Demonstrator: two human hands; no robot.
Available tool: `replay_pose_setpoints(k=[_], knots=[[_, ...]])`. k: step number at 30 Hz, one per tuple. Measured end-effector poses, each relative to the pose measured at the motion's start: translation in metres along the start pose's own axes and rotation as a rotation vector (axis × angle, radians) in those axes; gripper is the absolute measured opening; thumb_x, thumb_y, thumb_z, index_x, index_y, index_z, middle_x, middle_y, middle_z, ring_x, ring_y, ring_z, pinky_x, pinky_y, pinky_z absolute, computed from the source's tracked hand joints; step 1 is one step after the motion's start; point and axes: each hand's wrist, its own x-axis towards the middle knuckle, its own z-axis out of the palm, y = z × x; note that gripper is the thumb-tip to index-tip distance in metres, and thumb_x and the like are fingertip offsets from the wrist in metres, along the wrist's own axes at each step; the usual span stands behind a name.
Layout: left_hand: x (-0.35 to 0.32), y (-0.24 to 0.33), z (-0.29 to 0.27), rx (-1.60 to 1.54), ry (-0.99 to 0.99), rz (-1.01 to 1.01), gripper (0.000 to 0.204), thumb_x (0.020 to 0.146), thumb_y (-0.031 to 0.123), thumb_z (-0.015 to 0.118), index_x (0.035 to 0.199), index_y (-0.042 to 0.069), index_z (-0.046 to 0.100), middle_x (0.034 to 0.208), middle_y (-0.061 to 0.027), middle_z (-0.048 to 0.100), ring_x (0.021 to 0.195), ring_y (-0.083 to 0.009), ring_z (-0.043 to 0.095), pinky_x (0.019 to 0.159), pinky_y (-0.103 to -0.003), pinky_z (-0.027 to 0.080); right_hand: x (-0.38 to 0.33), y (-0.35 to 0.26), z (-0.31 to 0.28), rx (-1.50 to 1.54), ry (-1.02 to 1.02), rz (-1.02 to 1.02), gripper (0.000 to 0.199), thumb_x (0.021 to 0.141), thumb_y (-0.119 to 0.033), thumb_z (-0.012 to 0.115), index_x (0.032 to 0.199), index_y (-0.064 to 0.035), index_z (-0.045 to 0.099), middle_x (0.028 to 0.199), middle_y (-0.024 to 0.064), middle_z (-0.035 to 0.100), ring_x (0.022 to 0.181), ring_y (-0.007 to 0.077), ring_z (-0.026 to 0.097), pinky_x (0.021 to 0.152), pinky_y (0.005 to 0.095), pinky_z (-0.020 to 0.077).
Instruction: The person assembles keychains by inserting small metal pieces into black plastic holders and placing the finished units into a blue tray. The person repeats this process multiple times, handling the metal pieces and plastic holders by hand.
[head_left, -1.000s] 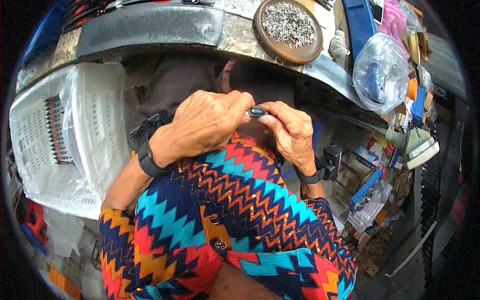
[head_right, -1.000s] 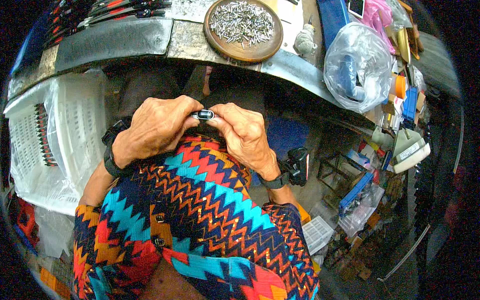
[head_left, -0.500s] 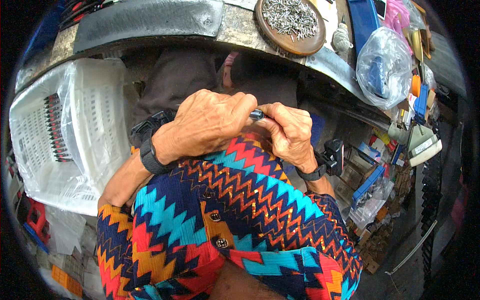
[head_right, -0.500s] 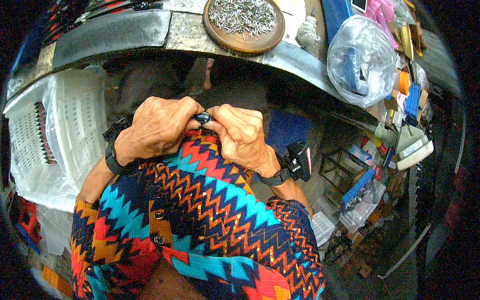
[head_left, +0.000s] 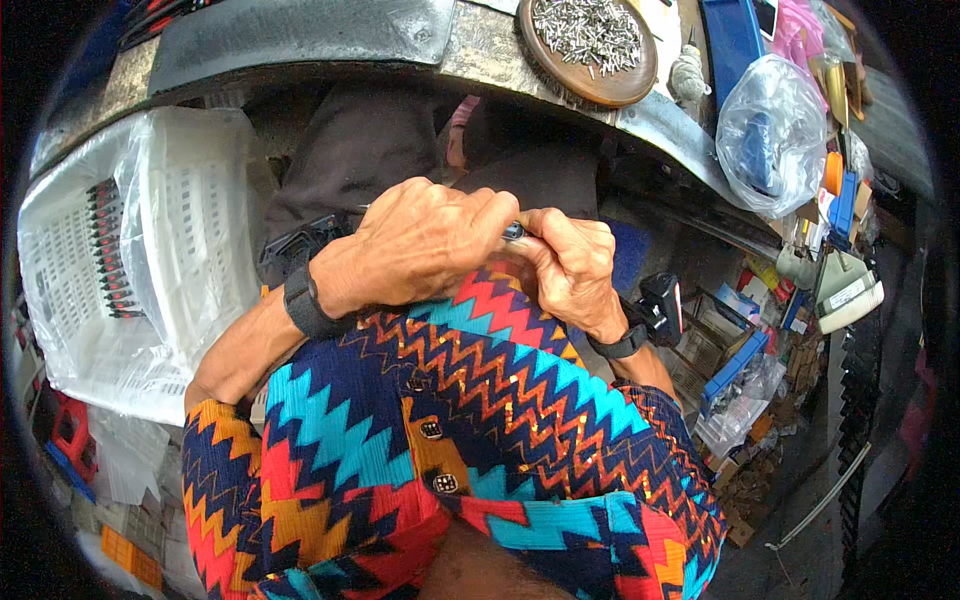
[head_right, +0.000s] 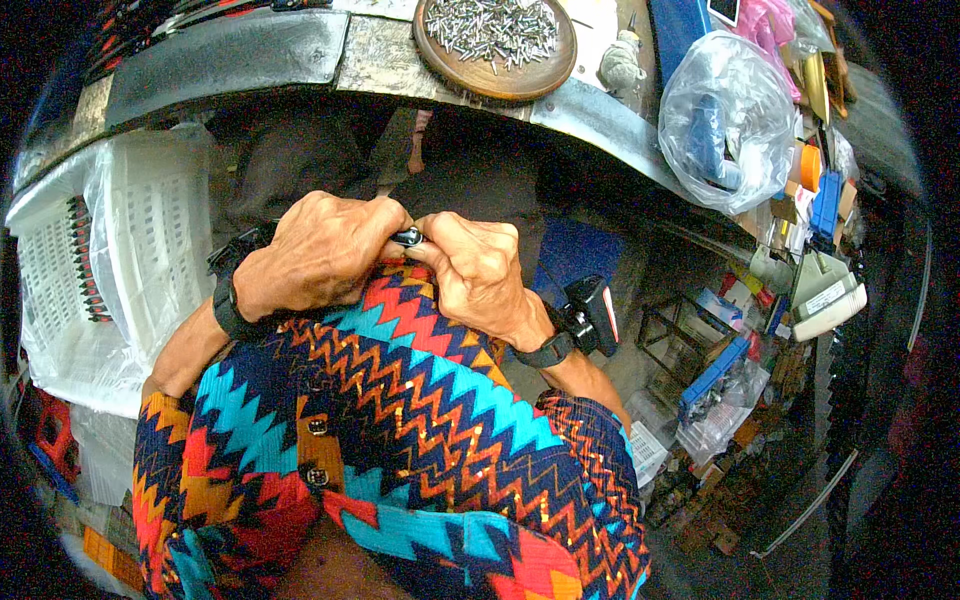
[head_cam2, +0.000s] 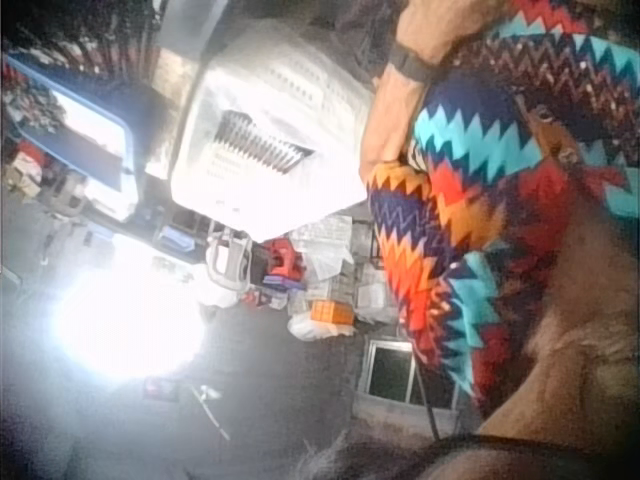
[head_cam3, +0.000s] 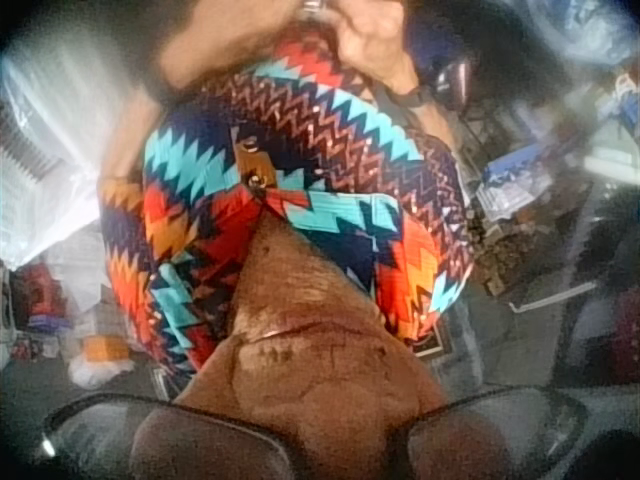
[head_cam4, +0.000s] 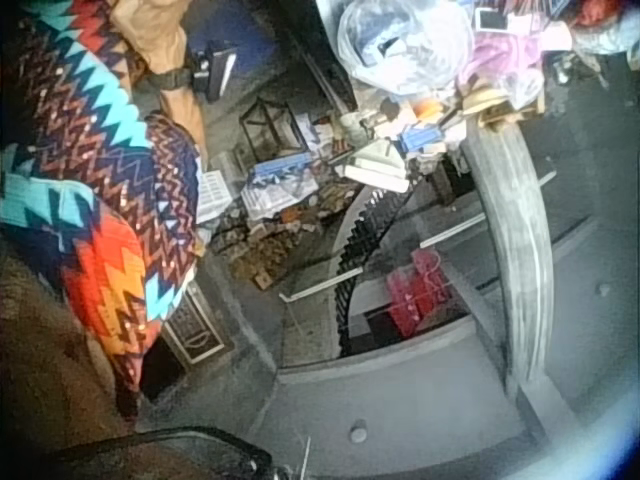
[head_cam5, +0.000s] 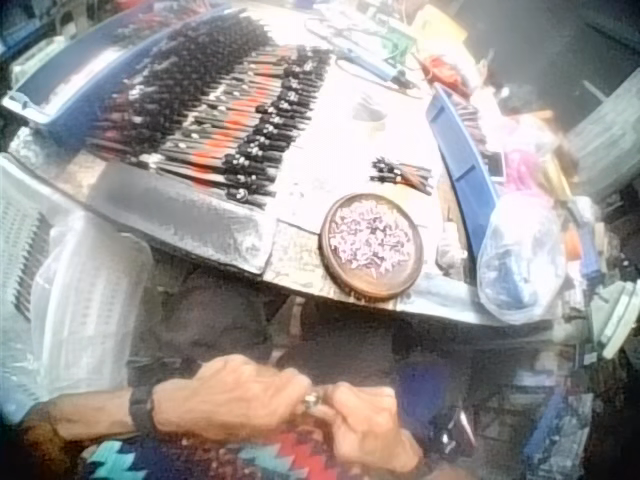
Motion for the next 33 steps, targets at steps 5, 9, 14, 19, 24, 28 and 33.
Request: replay_pose_setpoints(k=[5, 9, 14, 19, 24, 28, 33], knots=[[0.002, -0.008, 0.000, -0.004, 0.023, 0.006, 0.024, 0.072, 0.011, 0.062, 0.087, 0.002, 0.044, 0.070, -0.0120, 0.055, 0.060, -0.0285, 0.061, 0.047, -0.038, 0.046, 0.004, 0.003, 0.003, 0.030, 0.018, 0.046, 0.009, 0.076, -0.002, 0.065, 0.081, 0.0013, 0.059, 0.064, 0.0147, 0.060, 0.056, 0.0284, 0.062, 0.049, 0.0330, 0.0462], [0.008, -0.008, -0.004, 0.003, 0.070, -0.021, 0.024, 0.069, 0.008, 0.062, 0.084, 0.003, 0.044, 0.070, -0.0112, 0.053, 0.063, -0.0271, 0.061, 0.049, -0.037, 0.047, 0.012, 0.002, -0.005, 0.128, -0.027, 0.205, 0.008, 0.078, -0.003, 0.064, 0.083, 0.0014, 0.060, 0.063, 0.0134, 0.059, 0.055, 0.0271, 0.061, 0.051, 0.0331, 0.0466], [0.013, -0.004, -0.008, -0.034, 0.164, -0.026, 0.019, 0.078, 0.009, 0.061, 0.089, 0.001, 0.047, 0.072, -0.0132, 0.054, 0.065, -0.0279, 0.060, 0.051, -0.037, 0.046, 0.025, 0.004, -0.031, 0.099, 0.026, 0.051, 0.016, 0.076, -0.008, 0.068, 0.088, 0.0007, 0.063, 0.074, 0.0146, 0.063, 0.063, 0.0249, 0.064, 0.056, 0.0315, 0.0477], [0.015, -0.003, -0.011, -0.088, 0.253, -0.074, 0.022, 0.080, 0.008, 0.061, 0.097, 0.000, 0.051, 0.078, -0.0142, 0.057, 0.067, -0.0303, 0.060, 0.055, -0.037, 0.046, 0.048, 0.011, -0.043, -0.145, 0.386, 0.061, 0.015, 0.076, -0.004, 0.067, 0.090, -0.0012, 0.063, 0.070, 0.0086, 0.057, 0.055, 0.0178, 0.053, 0.053, 0.0292, 0.0432], [0.017, -0.002, -0.010, -0.130, 0.329, -0.079, 0.021, 0.079, 0.007, 0.062, 0.095, 0.000, 0.051, 0.078, -0.0144, 0.057, 0.067, -0.0314, 0.060, 0.055, -0.037, 0.046, 0.069, 0.030, -0.040, -0.495, 0.373, -0.098, 0.022, 0.074, -0.012, 0.069, 0.093, -0.0040, 0.063, 0.086, 0.0126, 0.053, 0.081, 0.0281, 0.052, 0.071, 0.0381, 0.0415], [0.019, -0.003, -0.011, -0.202, 0.363, -0.125, 0.021, 0.078, 0.006, 0.063, 0.095, 0.001, 0.052, 0.076, -0.0164, 0.058, 0.066, -0.0330, 0.060, 0.054, -0.039, 0.046, 0.070, 0.037, -0.037, -0.567, 0.352, -0.116, 0.024, 0.074, -0.016, 0.068, 0.095, -0.0043, 0.064, 0.088, 0.0122, 0.054, 0.085, 0.0286, 0.050, 0.075, 0.0391, 0.0390], [0.022, -0.002, -0.012, -0.405, 0.392, -0.265, 0.020, 0.078, 0.004, 0.062, 0.094, 0.000, 0.052, 0.076, -0.0207, 0.061, 0.070, -0.0363, 0.062, 0.058, -0.039, 0.048, 0.066, 0.037, -0.040, -0.532, 0.334, -0.136, 0.021, 0.072, -0.010, 0.068, 0.092, -0.0037, 0.064, 0.089, 0.0113, 0.055, 0.085, 0.0280, 0.051, 0.074, 0.0383, 0.0396]])
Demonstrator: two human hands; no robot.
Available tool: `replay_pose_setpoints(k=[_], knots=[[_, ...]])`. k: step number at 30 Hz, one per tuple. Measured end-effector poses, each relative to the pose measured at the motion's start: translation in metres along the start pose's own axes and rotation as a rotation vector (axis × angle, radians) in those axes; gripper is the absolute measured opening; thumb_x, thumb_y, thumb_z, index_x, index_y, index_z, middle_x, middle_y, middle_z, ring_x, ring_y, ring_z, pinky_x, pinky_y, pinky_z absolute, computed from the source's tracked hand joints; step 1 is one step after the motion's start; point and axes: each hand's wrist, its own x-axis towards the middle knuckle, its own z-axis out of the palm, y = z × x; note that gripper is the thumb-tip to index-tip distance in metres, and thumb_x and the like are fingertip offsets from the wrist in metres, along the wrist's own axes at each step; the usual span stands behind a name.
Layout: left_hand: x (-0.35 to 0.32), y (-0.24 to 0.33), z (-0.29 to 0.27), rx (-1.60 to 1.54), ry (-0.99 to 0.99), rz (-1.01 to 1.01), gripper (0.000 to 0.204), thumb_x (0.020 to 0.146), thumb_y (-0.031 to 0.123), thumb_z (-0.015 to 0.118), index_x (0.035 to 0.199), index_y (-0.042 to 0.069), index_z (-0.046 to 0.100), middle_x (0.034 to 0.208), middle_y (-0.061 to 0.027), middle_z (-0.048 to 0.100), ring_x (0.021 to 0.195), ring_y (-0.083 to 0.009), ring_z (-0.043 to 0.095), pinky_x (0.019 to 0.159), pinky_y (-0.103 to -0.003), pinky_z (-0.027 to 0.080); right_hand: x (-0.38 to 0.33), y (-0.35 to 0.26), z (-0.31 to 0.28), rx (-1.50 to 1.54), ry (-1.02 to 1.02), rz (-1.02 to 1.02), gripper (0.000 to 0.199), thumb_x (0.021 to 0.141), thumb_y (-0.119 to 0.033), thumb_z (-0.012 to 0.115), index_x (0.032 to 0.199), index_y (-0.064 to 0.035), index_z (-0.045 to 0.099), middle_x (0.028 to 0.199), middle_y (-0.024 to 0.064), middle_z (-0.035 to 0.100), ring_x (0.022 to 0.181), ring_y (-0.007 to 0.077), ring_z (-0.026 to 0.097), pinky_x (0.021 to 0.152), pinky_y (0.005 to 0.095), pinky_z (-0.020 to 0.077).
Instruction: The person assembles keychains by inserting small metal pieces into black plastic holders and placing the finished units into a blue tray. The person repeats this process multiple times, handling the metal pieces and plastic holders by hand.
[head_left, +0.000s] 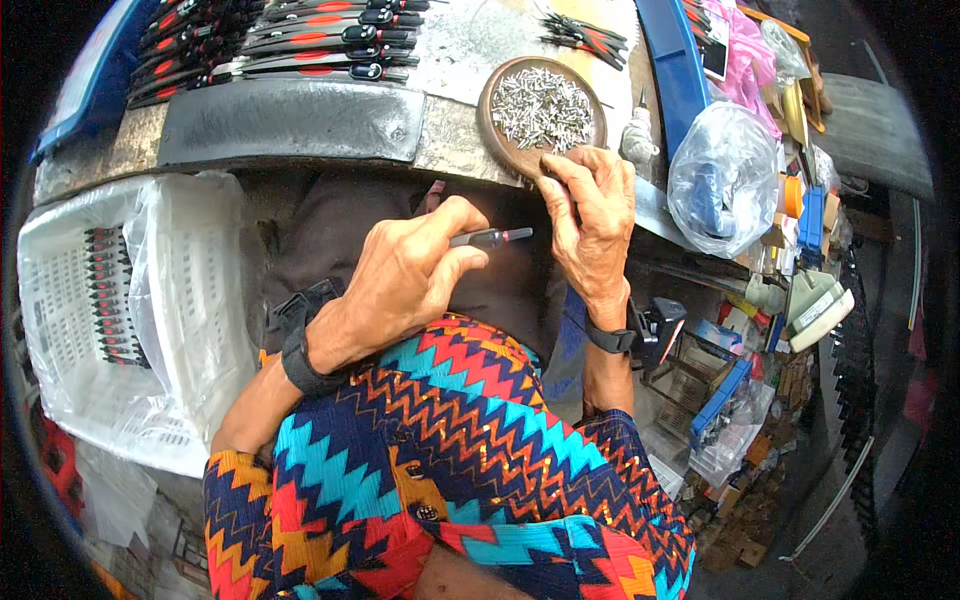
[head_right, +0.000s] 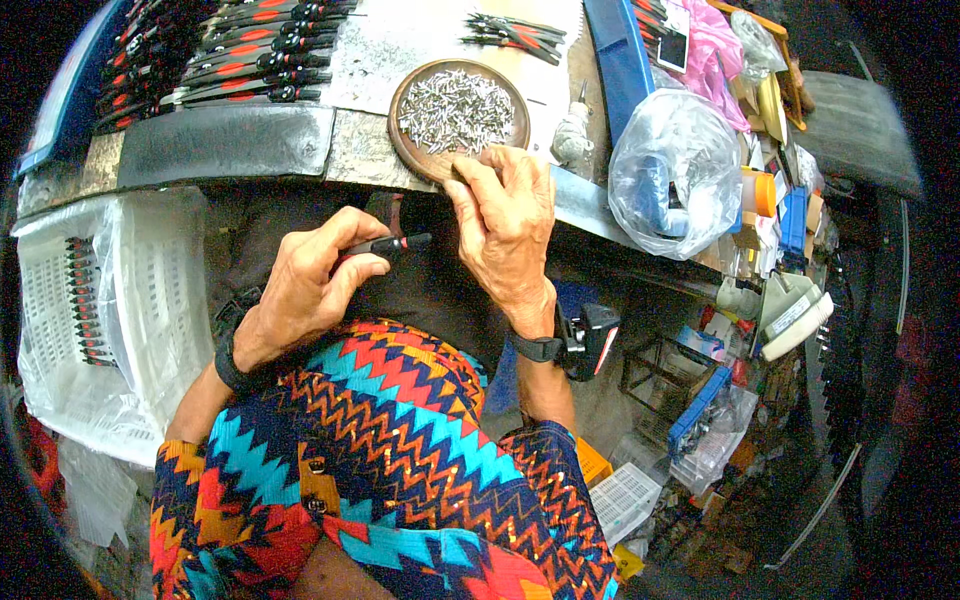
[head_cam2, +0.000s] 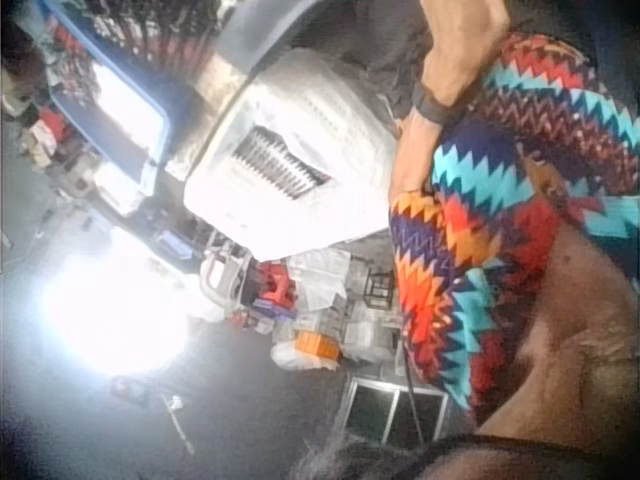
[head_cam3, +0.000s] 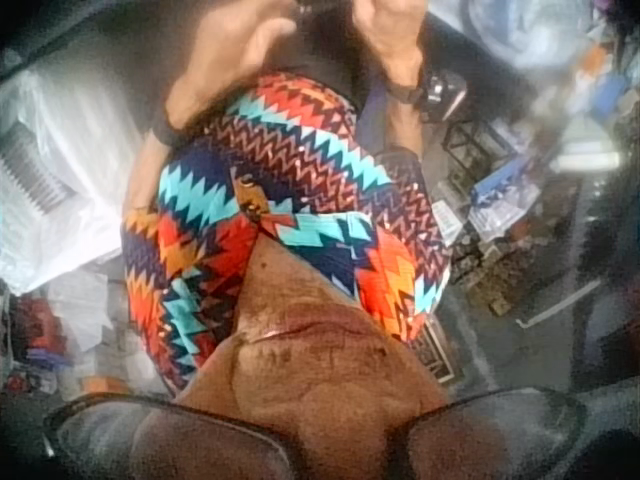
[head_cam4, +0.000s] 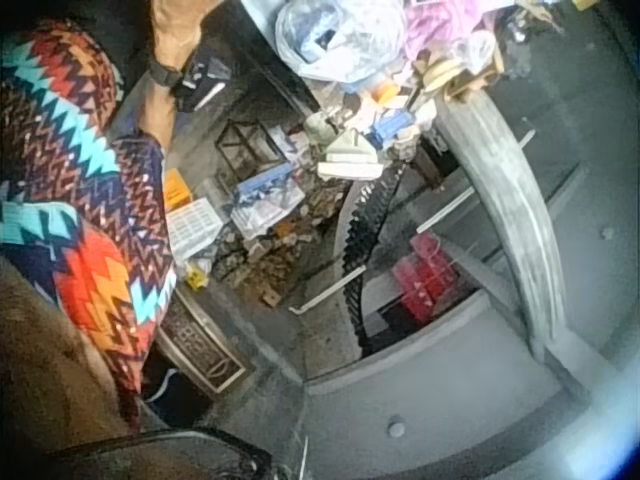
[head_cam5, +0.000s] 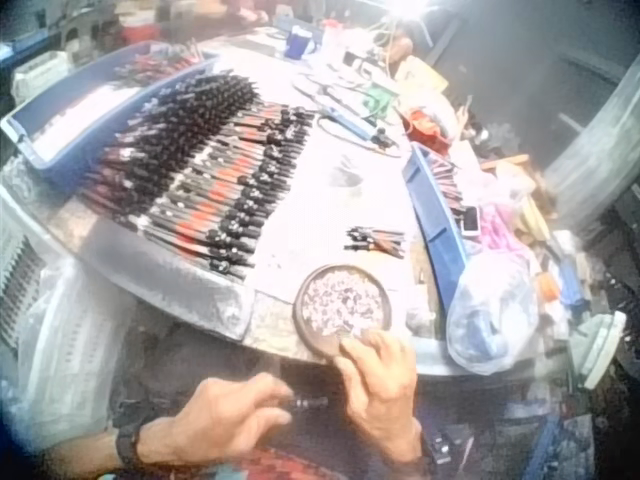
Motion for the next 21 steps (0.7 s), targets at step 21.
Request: replay_pose_setpoints(k=[21], knots=[[0.007, 0.004, 0.000, -0.643, -0.019, -0.496, 0.017, 0.090, 0.010, 0.052, 0.103, 0.001, 0.047, 0.073, -0.0051, 0.058, 0.055, -0.0063, 0.052, 0.049, -0.020, 0.044, 0.003, -0.025, -0.012, 0.454, 0.061, 0.329, 0.006, 0.079, 0.000, 0.064, 0.085, -0.0004, 0.065, 0.077, 0.0068, 0.064, 0.067, 0.0122, 0.059, 0.063, 0.0245, 0.0467]])
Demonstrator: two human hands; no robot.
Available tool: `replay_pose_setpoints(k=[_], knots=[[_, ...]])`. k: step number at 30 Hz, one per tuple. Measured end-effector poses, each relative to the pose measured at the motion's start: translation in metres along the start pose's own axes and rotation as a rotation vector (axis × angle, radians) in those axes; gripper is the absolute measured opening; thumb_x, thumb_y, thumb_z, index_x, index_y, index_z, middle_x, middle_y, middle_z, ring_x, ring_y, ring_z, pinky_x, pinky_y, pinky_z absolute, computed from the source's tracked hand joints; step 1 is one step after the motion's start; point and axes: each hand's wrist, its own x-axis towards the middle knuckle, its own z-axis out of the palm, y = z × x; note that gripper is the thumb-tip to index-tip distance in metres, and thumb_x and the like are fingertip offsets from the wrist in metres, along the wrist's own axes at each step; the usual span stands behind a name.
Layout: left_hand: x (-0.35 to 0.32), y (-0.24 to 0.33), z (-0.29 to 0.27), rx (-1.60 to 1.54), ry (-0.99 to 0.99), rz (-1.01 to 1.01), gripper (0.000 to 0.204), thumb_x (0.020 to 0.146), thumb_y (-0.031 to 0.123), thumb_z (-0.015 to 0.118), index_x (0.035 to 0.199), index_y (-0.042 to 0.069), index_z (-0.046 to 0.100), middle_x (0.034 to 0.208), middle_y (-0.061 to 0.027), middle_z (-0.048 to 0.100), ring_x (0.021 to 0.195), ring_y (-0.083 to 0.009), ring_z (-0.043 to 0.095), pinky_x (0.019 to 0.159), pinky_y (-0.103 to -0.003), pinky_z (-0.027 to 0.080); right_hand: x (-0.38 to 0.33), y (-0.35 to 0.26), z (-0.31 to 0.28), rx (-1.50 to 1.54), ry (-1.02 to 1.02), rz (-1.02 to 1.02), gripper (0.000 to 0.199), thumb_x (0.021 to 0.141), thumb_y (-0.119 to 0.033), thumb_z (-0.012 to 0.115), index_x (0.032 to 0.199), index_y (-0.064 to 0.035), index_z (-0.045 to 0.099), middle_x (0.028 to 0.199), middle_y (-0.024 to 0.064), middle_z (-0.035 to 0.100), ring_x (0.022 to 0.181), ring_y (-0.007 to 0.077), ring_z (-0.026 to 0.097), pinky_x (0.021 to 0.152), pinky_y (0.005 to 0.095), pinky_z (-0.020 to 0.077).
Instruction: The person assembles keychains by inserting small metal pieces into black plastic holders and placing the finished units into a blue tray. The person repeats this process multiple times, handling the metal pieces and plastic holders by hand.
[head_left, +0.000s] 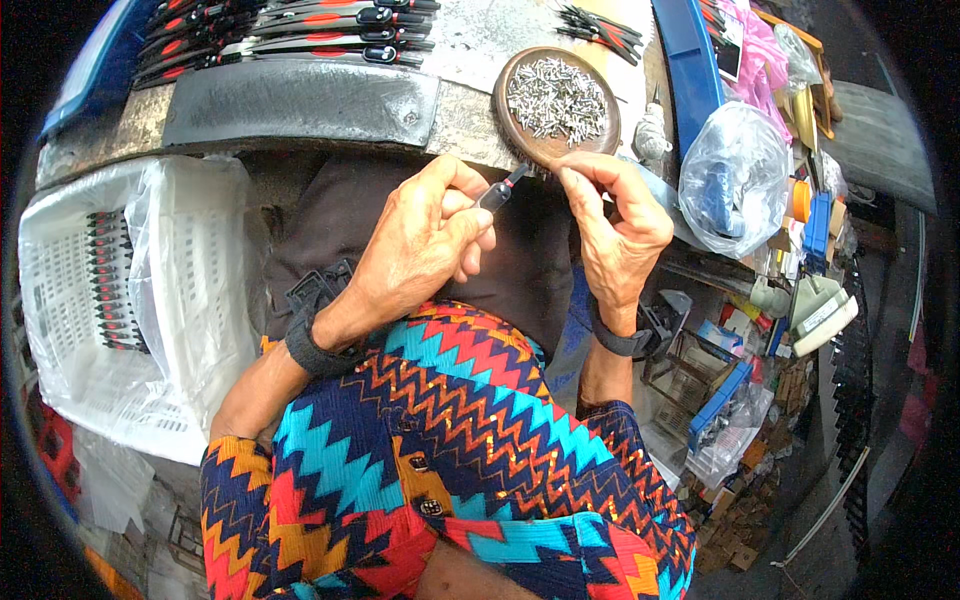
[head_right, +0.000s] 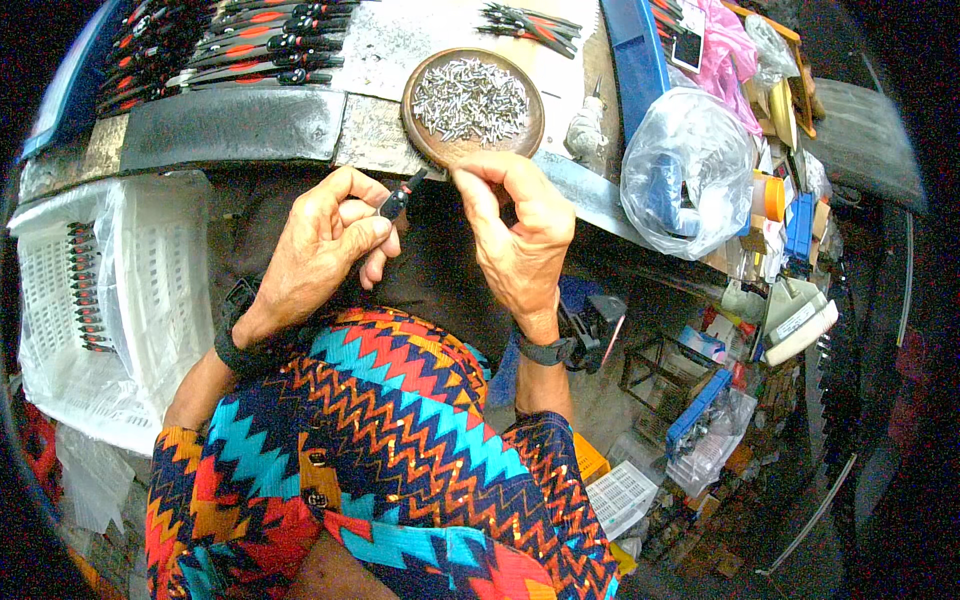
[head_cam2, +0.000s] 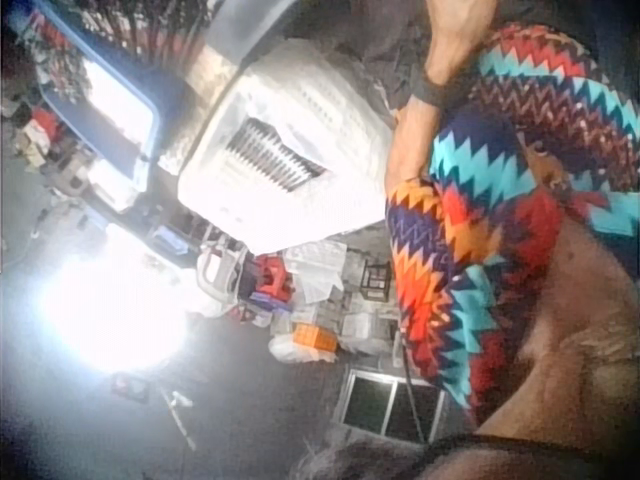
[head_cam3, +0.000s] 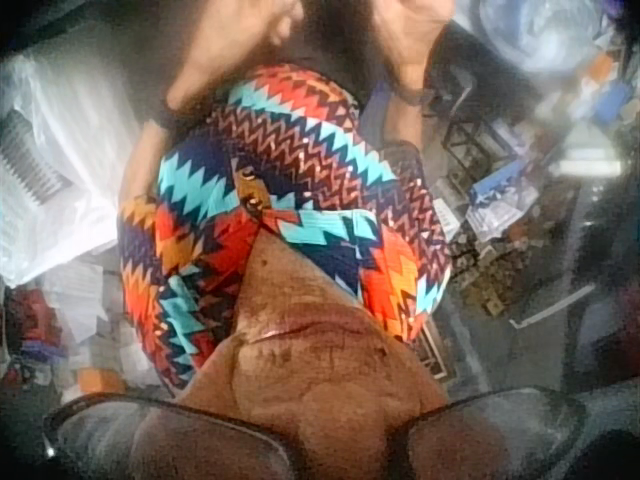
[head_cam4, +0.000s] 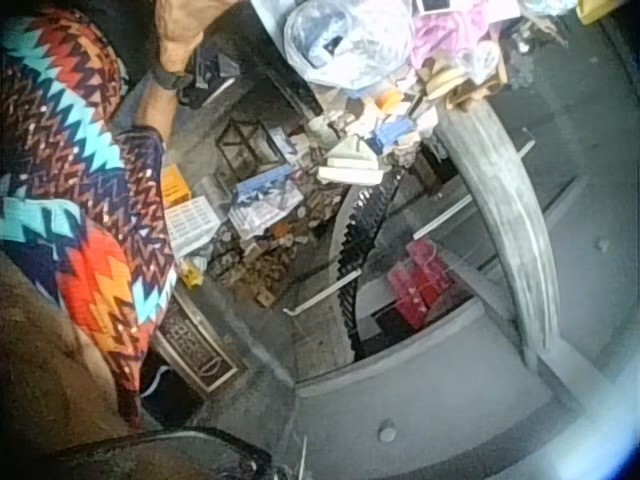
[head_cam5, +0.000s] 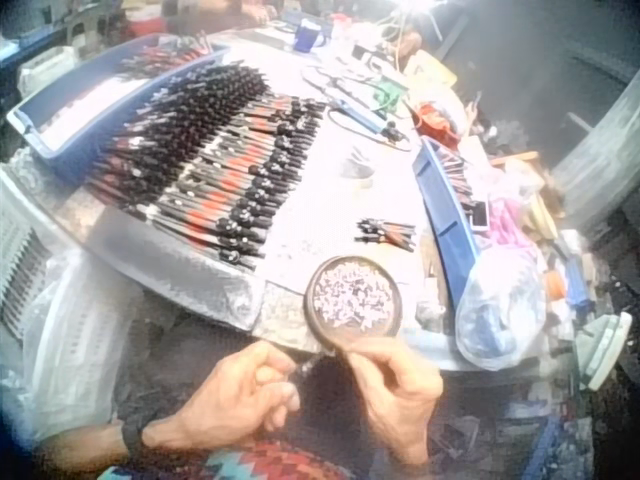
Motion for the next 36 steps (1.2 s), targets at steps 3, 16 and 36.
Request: replay_pose_setpoints(k=[3, 16, 36], knots=[[0.000, -0.001, 0.001, 0.001, 0.013, -0.010, 0.018, 0.090, 0.009, 0.053, 0.104, 0.000, 0.047, 0.073, -0.0064, 0.059, 0.054, -0.0069, 0.053, 0.047, -0.020, 0.044, -0.007, -0.008, 0.004, 0.238, -0.035, 0.154, 0.006, 0.080, -0.001, 0.066, 0.085, 0.0003, 0.065, 0.077, 0.0024, 0.063, 0.069, 0.0064, 0.056, 0.062, 0.0201, 0.0452], [0.000, -0.004, 0.006, 0.047, 0.115, 0.065, 0.011, 0.085, 0.002, 0.052, 0.094, -0.003, 0.049, 0.064, -0.0054, 0.058, 0.053, -0.0065, 0.054, 0.045, -0.022, 0.043, -0.022, -0.014, 0.021, 0.390, -0.140, 0.404, 0.014, 0.082, -0.001, 0.062, 0.095, 0.0029, 0.064, 0.082, 0.0036, 0.063, 0.073, 0.0080, 0.058, 0.068, 0.0208, 0.0464], [0.000, -0.024, 0.010, 0.622, 0.256, 0.438, 0.016, 0.083, -0.003, 0.056, 0.098, -0.004, 0.050, 0.075, -0.0193, 0.064, 0.073, -0.0262, 0.068, 0.058, -0.032, 0.050, -0.029, -0.006, 0.031, 0.665, -0.049, 0.552, 0.016, 0.080, 0.001, 0.064, 0.093, 0.0023, 0.055, 0.080, 0.0063, 0.062, 0.071, 0.0099, 0.060, 0.065, 0.0209, 0.0485]])
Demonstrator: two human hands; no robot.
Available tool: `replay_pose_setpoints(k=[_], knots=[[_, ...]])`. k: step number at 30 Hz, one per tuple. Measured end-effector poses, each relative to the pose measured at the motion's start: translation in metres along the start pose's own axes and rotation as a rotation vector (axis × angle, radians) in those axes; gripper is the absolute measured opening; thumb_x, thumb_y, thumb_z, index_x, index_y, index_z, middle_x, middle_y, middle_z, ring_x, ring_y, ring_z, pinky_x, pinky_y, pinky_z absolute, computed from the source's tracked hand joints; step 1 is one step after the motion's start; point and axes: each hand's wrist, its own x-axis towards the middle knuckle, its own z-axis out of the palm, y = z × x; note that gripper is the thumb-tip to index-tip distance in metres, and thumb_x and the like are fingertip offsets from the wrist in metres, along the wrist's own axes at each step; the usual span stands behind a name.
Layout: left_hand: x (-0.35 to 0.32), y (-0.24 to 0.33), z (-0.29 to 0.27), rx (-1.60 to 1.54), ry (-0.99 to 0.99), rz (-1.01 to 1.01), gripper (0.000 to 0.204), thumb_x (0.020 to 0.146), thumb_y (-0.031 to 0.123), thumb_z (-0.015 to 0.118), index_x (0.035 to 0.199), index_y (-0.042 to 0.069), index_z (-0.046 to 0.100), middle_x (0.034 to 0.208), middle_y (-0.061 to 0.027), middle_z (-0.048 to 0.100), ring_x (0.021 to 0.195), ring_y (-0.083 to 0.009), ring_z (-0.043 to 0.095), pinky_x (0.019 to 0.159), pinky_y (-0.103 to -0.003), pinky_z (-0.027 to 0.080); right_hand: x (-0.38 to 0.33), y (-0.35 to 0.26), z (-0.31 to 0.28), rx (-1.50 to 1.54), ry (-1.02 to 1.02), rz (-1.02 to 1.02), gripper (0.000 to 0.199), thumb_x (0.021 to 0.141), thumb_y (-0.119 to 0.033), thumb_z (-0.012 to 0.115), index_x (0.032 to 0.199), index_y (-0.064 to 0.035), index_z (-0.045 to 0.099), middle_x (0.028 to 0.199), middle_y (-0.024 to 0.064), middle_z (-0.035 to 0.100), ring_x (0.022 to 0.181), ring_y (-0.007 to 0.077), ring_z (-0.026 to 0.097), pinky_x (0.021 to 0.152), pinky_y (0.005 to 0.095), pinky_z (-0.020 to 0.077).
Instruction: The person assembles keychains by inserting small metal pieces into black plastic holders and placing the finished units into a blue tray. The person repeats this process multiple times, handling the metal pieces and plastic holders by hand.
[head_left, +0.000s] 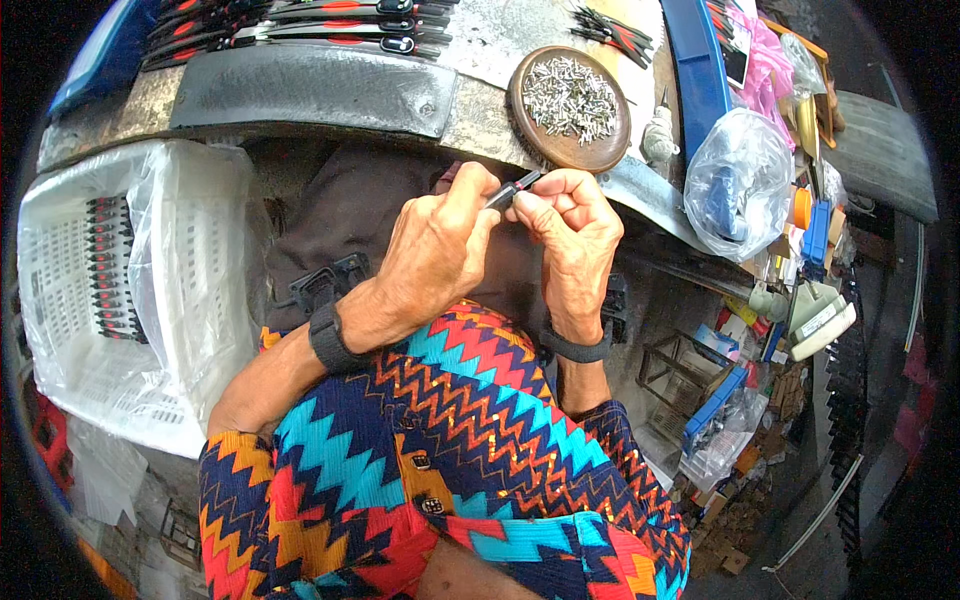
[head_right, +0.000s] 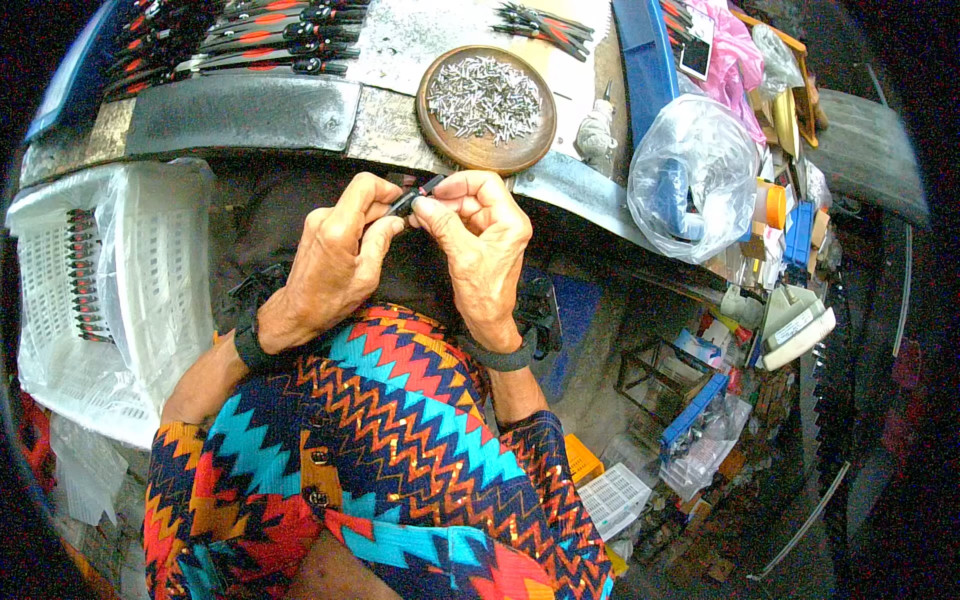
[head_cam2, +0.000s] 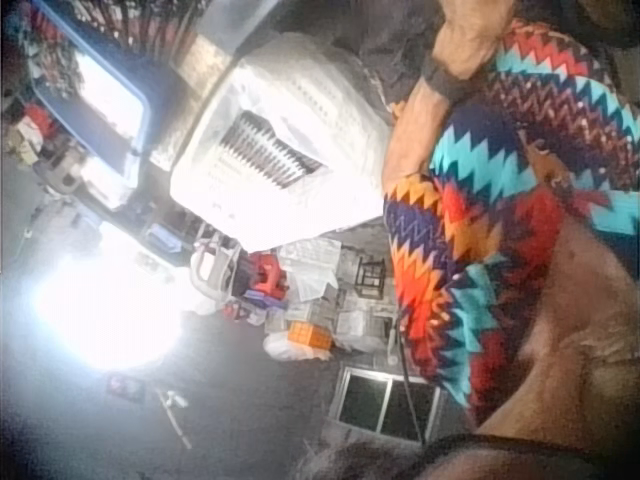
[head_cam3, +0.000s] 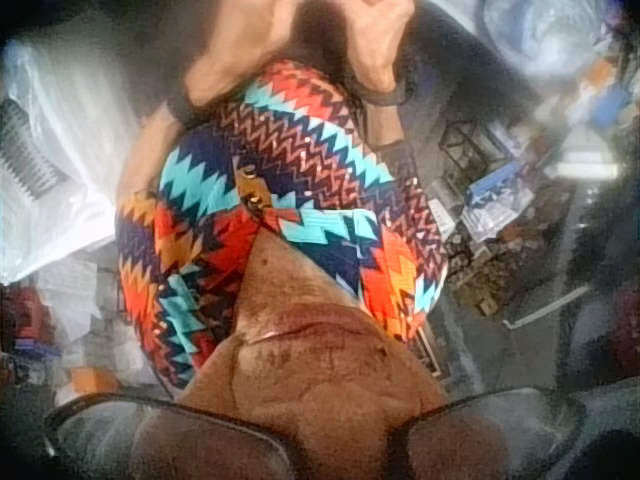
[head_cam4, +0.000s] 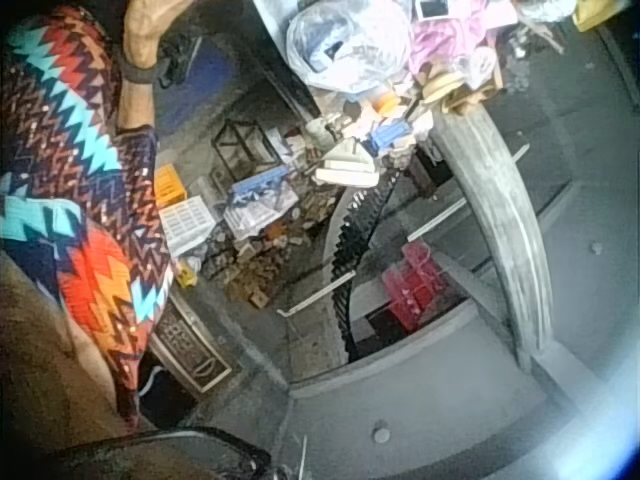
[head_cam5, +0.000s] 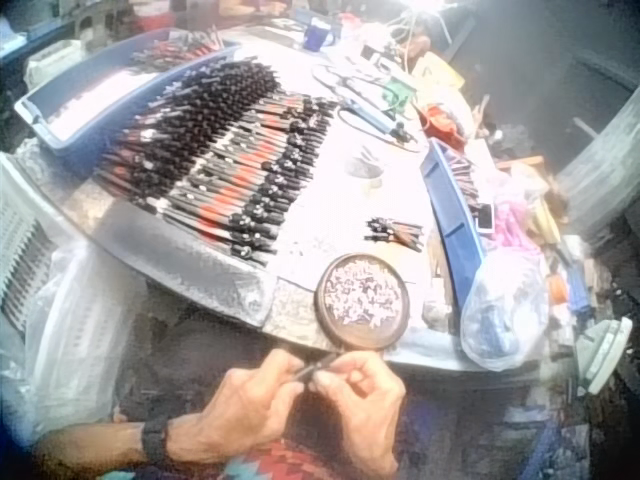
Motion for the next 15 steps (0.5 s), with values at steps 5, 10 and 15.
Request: replay_pose_setpoints(k=[5, 10, 15], knots=[[0.001, 0.001, -0.002, -0.014, -0.019, -0.001, 0.016, 0.082, -0.002, 0.056, 0.097, -0.004, 0.050, 0.075, -0.0203, 0.064, 0.070, -0.0267, 0.067, 0.057, -0.032, 0.049, -0.001, 0.007, 0.003, -0.085, 0.054, -0.067, 0.017, 0.081, 0.000, 0.064, 0.094, 0.0025, 0.053, 0.078, 0.0042, 0.059, 0.068, 0.0081, 0.056, 0.061, 0.0213, 0.0464], [0.003, 0.005, -0.010, -0.143, -0.126, -0.073, 0.013, 0.082, 0.000, 0.054, 0.094, -0.003, 0.051, 0.076, -0.0222, 0.063, 0.071, -0.0312, 0.065, 0.059, -0.037, 0.048, -0.004, 0.008, -0.005, -0.019, -0.059, -0.031, 0.020, 0.084, -0.006, 0.064, 0.101, 0.0003, 0.056, 0.077, 0.0014, 0.058, 0.066, 0.0051, 0.052, 0.057, 0.0191, 0.0425], [0.002, 0.008, -0.018, 0.131, -0.228, -0.036, 0.016, 0.080, 0.004, 0.058, 0.095, -0.002, 0.054, 0.079, -0.0172, 0.063, 0.073, -0.0324, 0.064, 0.063, -0.037, 0.049, -0.011, 0.013, -0.007, -0.052, -0.076, -0.013, 0.018, 0.083, -0.013, 0.067, 0.095, -0.0007, 0.061, 0.073, -0.0007, 0.059, 0.060, 0.0036, 0.050, 0.053, 0.0171, 0.0403]])
